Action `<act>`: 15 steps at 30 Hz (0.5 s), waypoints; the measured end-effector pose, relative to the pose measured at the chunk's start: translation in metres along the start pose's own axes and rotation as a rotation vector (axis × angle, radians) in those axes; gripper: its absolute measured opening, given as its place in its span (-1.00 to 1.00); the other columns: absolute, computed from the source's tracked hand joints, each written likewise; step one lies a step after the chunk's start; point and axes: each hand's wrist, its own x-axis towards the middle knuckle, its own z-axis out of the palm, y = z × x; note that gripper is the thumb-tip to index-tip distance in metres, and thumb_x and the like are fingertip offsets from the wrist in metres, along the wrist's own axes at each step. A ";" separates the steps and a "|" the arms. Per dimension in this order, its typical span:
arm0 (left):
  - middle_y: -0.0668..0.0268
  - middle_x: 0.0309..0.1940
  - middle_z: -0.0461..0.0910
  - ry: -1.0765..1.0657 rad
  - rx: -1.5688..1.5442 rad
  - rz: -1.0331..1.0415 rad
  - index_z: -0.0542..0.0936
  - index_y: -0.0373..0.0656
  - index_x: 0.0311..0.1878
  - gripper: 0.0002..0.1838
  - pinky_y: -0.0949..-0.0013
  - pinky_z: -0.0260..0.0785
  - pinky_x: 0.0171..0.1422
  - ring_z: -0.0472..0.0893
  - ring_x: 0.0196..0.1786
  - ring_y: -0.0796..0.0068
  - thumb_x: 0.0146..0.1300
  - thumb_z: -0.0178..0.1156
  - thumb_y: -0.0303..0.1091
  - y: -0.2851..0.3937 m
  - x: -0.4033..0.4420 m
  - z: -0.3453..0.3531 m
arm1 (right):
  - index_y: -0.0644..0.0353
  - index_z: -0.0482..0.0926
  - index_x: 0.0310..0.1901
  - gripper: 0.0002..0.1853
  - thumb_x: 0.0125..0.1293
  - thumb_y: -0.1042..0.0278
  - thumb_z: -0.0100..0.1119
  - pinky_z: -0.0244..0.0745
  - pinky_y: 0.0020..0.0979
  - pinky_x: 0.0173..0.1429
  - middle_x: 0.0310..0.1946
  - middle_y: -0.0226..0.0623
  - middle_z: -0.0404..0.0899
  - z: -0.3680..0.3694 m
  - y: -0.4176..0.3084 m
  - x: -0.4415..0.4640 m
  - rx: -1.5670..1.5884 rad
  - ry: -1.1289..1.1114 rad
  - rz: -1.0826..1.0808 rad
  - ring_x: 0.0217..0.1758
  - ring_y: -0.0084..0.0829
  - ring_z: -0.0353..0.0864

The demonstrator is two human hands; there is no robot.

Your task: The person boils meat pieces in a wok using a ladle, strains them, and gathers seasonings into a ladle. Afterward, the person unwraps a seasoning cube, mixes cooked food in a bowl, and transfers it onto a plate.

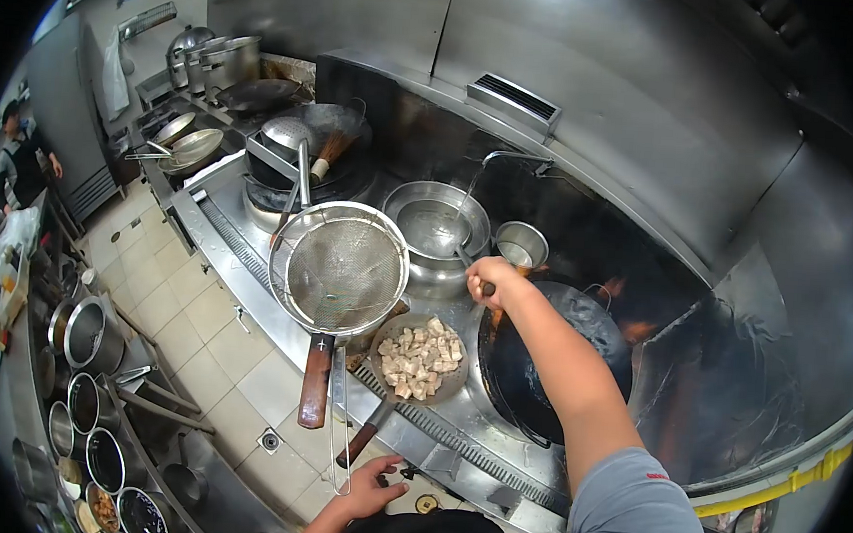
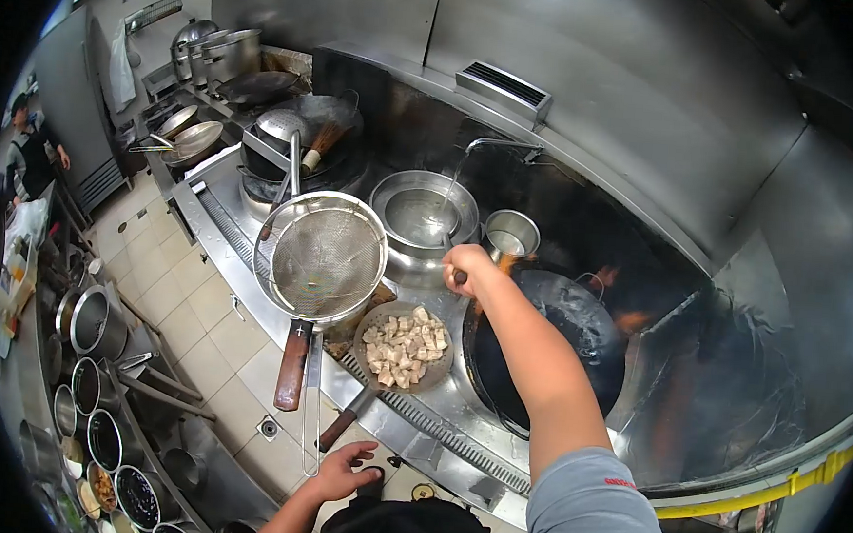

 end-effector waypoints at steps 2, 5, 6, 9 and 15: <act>0.03 0.07 0.58 0.013 -0.023 -0.014 0.43 -0.15 0.32 -0.29 0.31 0.44 0.12 0.60 0.02 0.31 0.13 0.38 -0.09 -0.002 -0.004 -0.003 | 0.34 0.41 -0.42 -0.87 0.30 0.52 -0.01 0.21 -0.58 -0.72 -0.75 -0.43 0.27 -0.014 -0.008 0.003 0.586 -0.231 0.335 -0.78 -0.60 0.31; -0.01 0.07 0.58 0.012 -0.036 -0.050 0.43 -0.17 0.32 -0.29 0.28 0.44 0.16 0.59 0.08 0.27 0.13 0.38 -0.11 -0.006 -0.005 -0.007 | 0.49 0.30 -0.22 -0.81 0.33 0.47 -0.03 0.22 -0.61 -0.73 -0.74 -0.50 0.22 -0.033 -0.008 -0.012 0.836 -0.347 0.346 -0.78 -0.65 0.30; -0.02 0.07 0.58 0.003 -0.034 -0.077 0.43 -0.18 0.32 -0.30 0.27 0.43 0.19 0.59 0.12 0.24 0.13 0.38 -0.13 -0.006 -0.004 -0.008 | 0.52 0.26 -0.16 -0.77 0.33 0.47 -0.03 0.22 -0.61 -0.73 -0.74 -0.51 0.21 -0.037 -0.008 -0.020 0.924 -0.378 0.362 -0.78 -0.64 0.30; -0.01 0.07 0.58 0.015 -0.005 -0.009 0.44 -0.18 0.31 -0.32 0.25 0.43 0.21 0.59 0.13 0.21 0.13 0.38 -0.14 -0.001 0.000 -0.007 | 0.52 0.23 -0.10 -0.74 0.34 0.47 -0.03 0.20 -0.64 -0.75 -0.73 -0.54 0.20 -0.043 0.006 -0.045 0.873 -0.410 0.265 -0.78 -0.67 0.29; 0.03 0.07 0.58 -0.025 0.037 0.086 0.44 -0.18 0.30 -0.31 0.27 0.43 0.20 0.59 0.11 0.23 0.14 0.39 -0.11 0.004 0.013 0.003 | 0.43 0.27 -0.10 -0.77 0.34 0.44 -0.01 0.22 -0.65 -0.74 -0.71 -0.55 0.23 -0.063 0.015 -0.082 0.861 -0.446 0.238 -0.77 -0.71 0.30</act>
